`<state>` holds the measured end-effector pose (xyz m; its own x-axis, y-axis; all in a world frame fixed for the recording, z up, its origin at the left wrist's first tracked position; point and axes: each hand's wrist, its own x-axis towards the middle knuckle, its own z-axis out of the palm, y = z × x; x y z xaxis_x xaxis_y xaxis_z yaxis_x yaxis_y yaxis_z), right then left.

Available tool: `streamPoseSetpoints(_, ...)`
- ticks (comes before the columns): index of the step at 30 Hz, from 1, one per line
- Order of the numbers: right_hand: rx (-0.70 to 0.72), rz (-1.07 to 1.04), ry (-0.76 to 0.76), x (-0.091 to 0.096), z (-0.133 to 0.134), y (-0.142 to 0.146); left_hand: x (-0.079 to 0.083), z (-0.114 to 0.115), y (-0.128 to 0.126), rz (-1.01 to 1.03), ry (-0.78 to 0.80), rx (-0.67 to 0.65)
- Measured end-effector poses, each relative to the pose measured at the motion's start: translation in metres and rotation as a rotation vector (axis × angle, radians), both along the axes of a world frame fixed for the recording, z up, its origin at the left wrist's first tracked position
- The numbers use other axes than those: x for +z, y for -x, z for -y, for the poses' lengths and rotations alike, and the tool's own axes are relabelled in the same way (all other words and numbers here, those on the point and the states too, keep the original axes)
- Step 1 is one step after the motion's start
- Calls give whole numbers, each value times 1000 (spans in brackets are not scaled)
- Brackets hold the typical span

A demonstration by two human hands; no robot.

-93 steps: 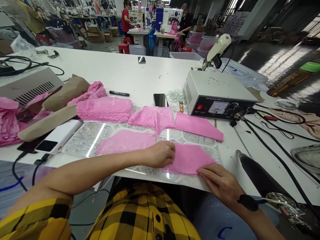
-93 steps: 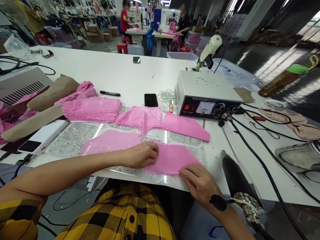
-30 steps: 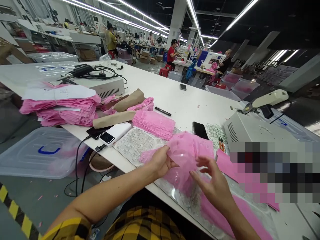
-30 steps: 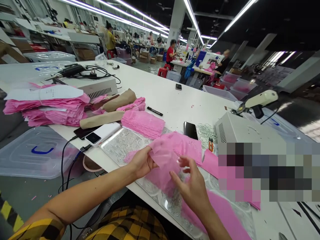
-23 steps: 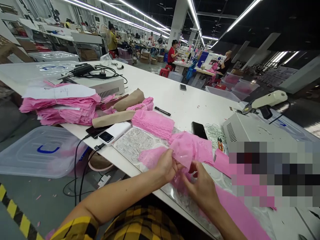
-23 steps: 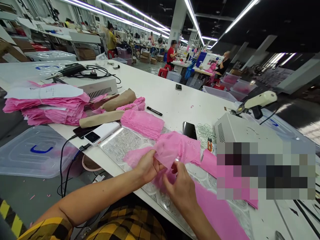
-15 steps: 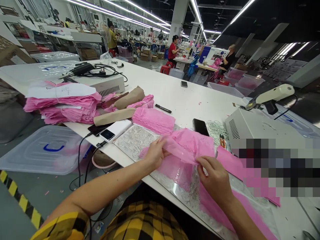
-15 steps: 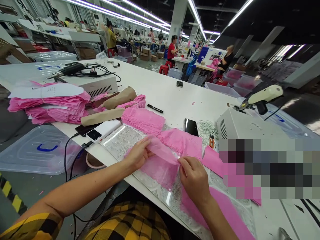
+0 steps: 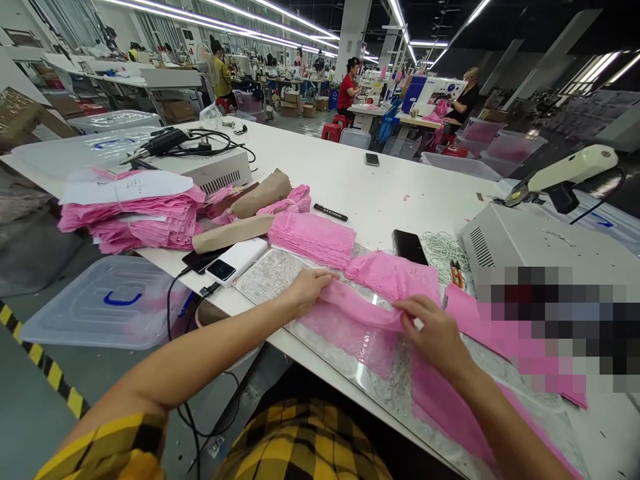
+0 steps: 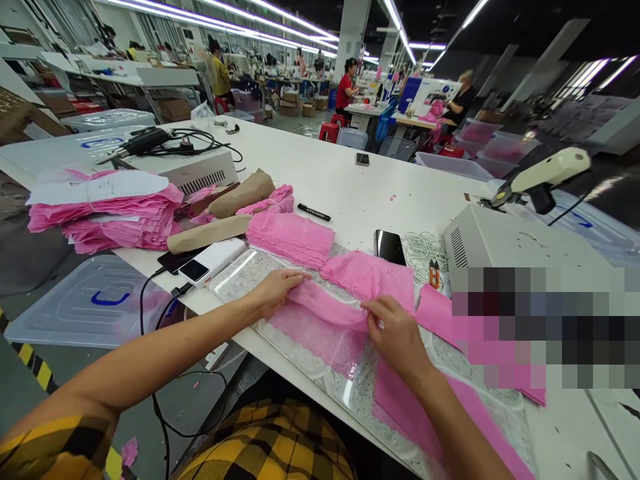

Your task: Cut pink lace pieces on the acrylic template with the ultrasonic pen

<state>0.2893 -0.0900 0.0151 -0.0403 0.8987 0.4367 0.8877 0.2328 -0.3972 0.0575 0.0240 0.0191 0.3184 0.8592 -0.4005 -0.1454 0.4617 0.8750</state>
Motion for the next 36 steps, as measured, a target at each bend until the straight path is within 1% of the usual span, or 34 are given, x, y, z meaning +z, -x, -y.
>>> streamPoseSetpoints(2, -93, -10, -91, 12, -10, -6, 3, -14, -16, 6, -54, -12)
streamPoseSetpoints(3, -112, 14, -162, 17, -10, -6, 5, -18, -20, 0, -84, -27)
streamPoseSetpoints(4, -102, 51, -239, 19, -8, -5, 7, -21, -21, -15, -117, -43)
streamPoseSetpoints(5, -64, 93, -309, 19, -3, -2, 9, -21, -20, -39, -154, -62)
streamPoseSetpoints(6, 9, 140, -359, 17, 4, 2, 10, -20, -15, -72, -194, -79)
streamPoseSetpoints(7, 115, 175, -375, 13, 12, 8, 10, -17, -9, -114, -235, -97)
streamPoseSetpoints(9, 275, 210, -360, 1, 27, 19, 8, -8, 9, -214, -315, -143)
streamPoseSetpoints(10, 324, 213, -335, -4, 34, 25, 6, -4, 18, -267, -352, -169)
streamPoseSetpoints(13, 400, 178, -211, -11, 47, 37, 3, 3, 42, -408, -455, -240)
streamPoseSetpoints(16, 434, 96, -34, -5, 50, 34, 3, 4, 53, -500, -578, -294)
streamPoseSetpoints(17, 415, 55, 20, -3, 48, 31, 4, 4, 55, -524, -629, -312)
streamPoseSetpoints(18, 366, 7, 67, -1, 46, 26, 5, 4, 55, -546, -683, -328)
streamPoseSetpoints(20, 186, -83, 146, 1, 38, 17, 8, 6, 54, -584, -792, -362)
streamPoseSetpoints(22, -15, -115, 243, 0, 30, 9, 9, 10, 52, -600, -879, -397)
streamPoseSetpoints(24, -137, -90, 352, -1, 22, 6, 6, 14, 51, -603, -985, -484)
streamPoseSetpoints(25, -164, -77, 394, -2, 20, 5, 4, 15, 50, -613, -1064, -552)
streamPoseSetpoints(27, -182, -67, 430, -2, 18, 7, -3, 18, 51, -664, -1246, -700)
streamPoseSetpoints(29, -183, -65, 431, -2, 18, 9, -11, 19, 53, -749, -1379, -794)
streamPoseSetpoints(32, -184, -58, 432, 0, 19, 9, -20, 21, 57, -857, -1423, -819)
streamPoseSetpoints(36, -195, -37, 422, 7, 11, 6, -22, 24, 59, -947, -1471, -826)
